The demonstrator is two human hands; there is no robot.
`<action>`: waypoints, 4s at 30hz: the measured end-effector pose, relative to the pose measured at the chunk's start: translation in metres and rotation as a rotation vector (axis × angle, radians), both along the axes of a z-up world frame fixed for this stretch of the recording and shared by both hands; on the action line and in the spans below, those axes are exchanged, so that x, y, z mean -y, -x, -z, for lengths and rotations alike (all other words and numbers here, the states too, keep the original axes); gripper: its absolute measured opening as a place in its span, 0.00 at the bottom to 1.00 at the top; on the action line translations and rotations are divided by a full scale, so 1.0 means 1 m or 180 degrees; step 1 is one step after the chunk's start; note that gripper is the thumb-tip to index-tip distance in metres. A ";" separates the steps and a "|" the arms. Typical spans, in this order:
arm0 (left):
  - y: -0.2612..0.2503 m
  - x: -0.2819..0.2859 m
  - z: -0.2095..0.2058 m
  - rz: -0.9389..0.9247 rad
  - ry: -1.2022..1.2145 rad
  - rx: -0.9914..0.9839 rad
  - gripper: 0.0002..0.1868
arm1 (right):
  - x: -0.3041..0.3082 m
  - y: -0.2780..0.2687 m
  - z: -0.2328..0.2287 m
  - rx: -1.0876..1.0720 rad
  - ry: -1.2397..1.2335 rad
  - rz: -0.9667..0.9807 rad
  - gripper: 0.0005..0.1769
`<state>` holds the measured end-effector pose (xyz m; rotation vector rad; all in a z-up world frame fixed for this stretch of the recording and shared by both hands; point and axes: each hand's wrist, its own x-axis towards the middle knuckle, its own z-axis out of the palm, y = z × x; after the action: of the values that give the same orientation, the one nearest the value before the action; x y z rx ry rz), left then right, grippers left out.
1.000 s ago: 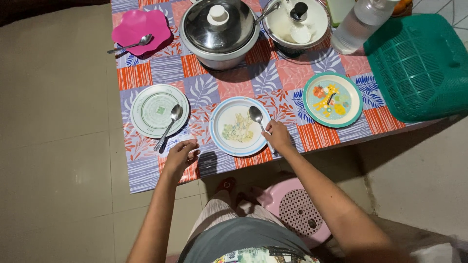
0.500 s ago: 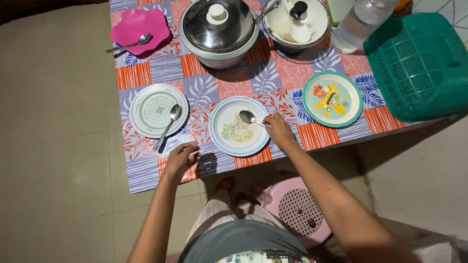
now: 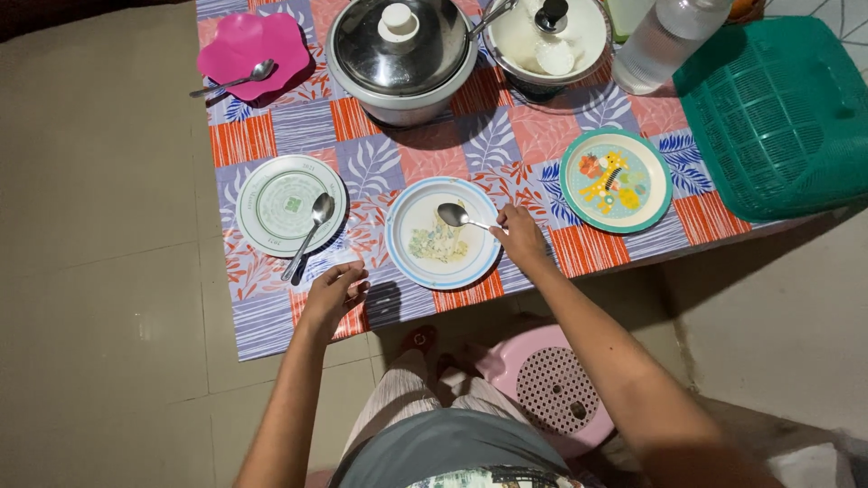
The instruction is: Retrieving spoons and glasses from a storage unit and placing them on a dining table.
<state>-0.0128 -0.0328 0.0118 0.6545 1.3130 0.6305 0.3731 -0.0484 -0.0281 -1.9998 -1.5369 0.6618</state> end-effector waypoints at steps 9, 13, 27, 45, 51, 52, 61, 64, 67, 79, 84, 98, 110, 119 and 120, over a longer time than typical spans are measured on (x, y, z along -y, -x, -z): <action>0.001 -0.003 0.006 0.0013 -0.0077 0.0079 0.18 | 0.012 -0.018 0.005 -0.0279 -0.0403 0.0135 0.11; 0.001 -0.005 -0.001 0.0038 -0.0065 -0.0054 0.19 | 0.021 -0.033 -0.005 -0.0254 -0.0515 0.0144 0.11; 0.030 0.024 -0.023 -0.0320 -0.0329 0.0070 0.17 | 0.035 -0.034 -0.040 0.0456 -0.1689 -0.0426 0.12; 0.204 0.023 -0.089 -0.0980 -0.0967 -0.0249 0.18 | -0.051 0.160 -0.120 0.0328 -0.1727 -0.1037 0.11; 0.302 0.012 -0.138 -0.1136 -0.1073 -0.0569 0.17 | -0.088 0.270 -0.130 0.0252 -0.1946 -0.1175 0.11; 0.321 0.009 -0.137 -0.1161 -0.1085 -0.0592 0.17 | -0.092 0.290 -0.130 0.0226 -0.1962 -0.1195 0.11; 0.451 -0.025 -0.138 -0.1303 -0.1095 -0.0596 0.16 | -0.136 0.426 -0.137 0.0080 -0.2043 -0.1252 0.09; 0.477 -0.044 -0.134 -0.1321 -0.1105 -0.0510 0.16 | -0.153 0.456 -0.140 0.0117 -0.2025 -0.1278 0.09; 0.497 -0.070 -0.129 -0.1327 -0.1037 -0.0556 0.17 | -0.178 0.478 -0.139 0.0153 -0.2005 -0.1303 0.10; 0.585 -0.270 -0.131 -0.1108 -0.1044 -0.0897 0.17 | -0.350 0.555 -0.143 0.0364 -0.2108 -0.1071 0.09; 0.610 -0.356 -0.130 -0.1029 -0.1210 -0.0332 0.17 | -0.423 0.581 -0.146 0.0222 -0.2067 -0.0847 0.11; 0.622 -0.622 -0.103 -0.0477 -0.1063 -0.0149 0.16 | -0.618 0.609 -0.146 0.0571 -0.2133 -0.0518 0.10; 0.584 -0.910 -0.105 0.0235 -0.1226 -0.0069 0.15 | -0.814 0.610 -0.149 0.0759 -0.1977 0.0129 0.10; 0.496 -1.100 -0.054 0.0683 -0.2443 -0.0731 0.15 | -0.967 0.552 -0.144 0.0932 -0.1832 0.0340 0.15; 0.484 -1.122 -0.053 0.0744 -0.2949 -0.1195 0.15 | -0.989 0.544 -0.143 0.0972 -0.1856 0.0342 0.17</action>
<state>-0.4969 1.0894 0.0649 1.7214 1.2129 0.9511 -0.1710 0.9405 0.1154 -1.7552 -1.5456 -0.1428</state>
